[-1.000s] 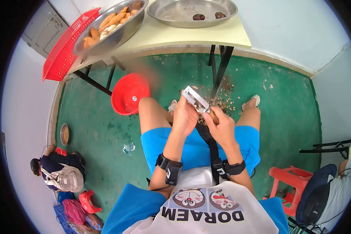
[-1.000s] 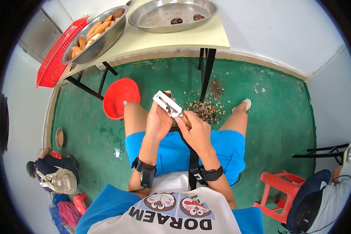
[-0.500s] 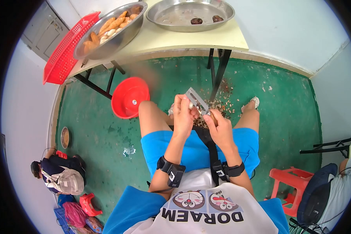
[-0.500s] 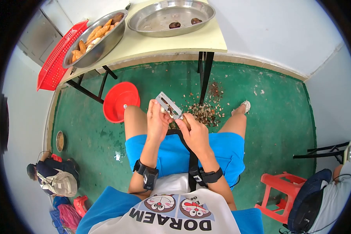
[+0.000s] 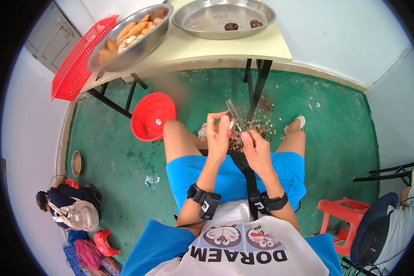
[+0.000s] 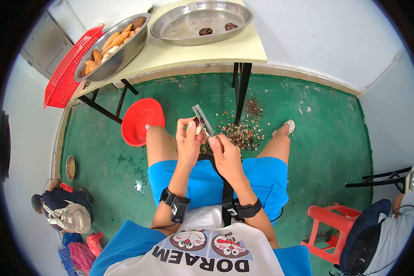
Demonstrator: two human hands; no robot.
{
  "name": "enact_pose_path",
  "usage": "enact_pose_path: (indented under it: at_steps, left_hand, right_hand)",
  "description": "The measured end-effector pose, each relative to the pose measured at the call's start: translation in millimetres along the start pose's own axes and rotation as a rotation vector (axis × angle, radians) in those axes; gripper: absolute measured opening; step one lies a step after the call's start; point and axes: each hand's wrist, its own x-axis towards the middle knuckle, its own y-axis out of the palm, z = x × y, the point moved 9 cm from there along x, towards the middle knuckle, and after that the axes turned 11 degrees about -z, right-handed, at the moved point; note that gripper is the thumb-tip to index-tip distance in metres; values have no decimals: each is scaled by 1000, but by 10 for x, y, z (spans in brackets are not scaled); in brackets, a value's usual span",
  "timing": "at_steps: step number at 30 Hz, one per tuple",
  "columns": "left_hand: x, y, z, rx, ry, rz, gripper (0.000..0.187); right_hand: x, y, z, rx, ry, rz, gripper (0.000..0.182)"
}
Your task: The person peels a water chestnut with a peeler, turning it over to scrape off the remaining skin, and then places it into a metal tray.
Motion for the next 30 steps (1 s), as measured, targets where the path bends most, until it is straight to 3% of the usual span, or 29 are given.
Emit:
enact_pose_path:
  at_steps: [2, 4, 8, 10, 14, 16, 17, 19, 21, 23, 25, 30]
  left_hand:
    - [-16, 10, -6, 61, 29, 21, 17]
    - [-26, 30, -14, 121, 58, 42, 15]
    - [-28, 21, 19, 99, 29, 48, 17]
    - [-45, 50, 26, 63, 7, 75, 17]
    - [-71, 136, 21, 0, -59, 53, 23]
    - [-74, 130, 32, -38, -129, 6, 25]
    - [-87, 137, 72, -81, -217, 12, 30]
    - [-85, 99, 111, -124, -305, 19, 35]
    - [-106, 106, 188, -115, -411, 101, 39]
    - [-102, 81, 182, -101, -414, 56, 41]
    - [-105, 43, 155, -73, -424, -34, 44]
    - [-93, 27, 150, -50, -369, 7, 48]
  right_hand:
    - [3, 11, -9, 55, 54, 17, 30]
    - [-28, 71, -22, 257, 249, 97, 35]
    - [-60, 108, -35, 309, 375, 168, 38]
    - [-59, 80, -161, 417, 504, 103, 37]
    - [16, -90, -264, 468, 498, -12, 35]
    - [95, -228, -206, 326, 299, -93, 31]
    - [89, -224, -223, 325, 300, -94, 31]
    - [96, -301, 108, -72, -93, -158, 27]
    - [52, -282, 122, -125, -57, -126, 28]
    - [21, -241, 250, -178, -199, -115, 27]
    - [22, -230, 251, -175, -176, -101, 27]
    - [-8, -175, 327, -296, -246, -87, 25]
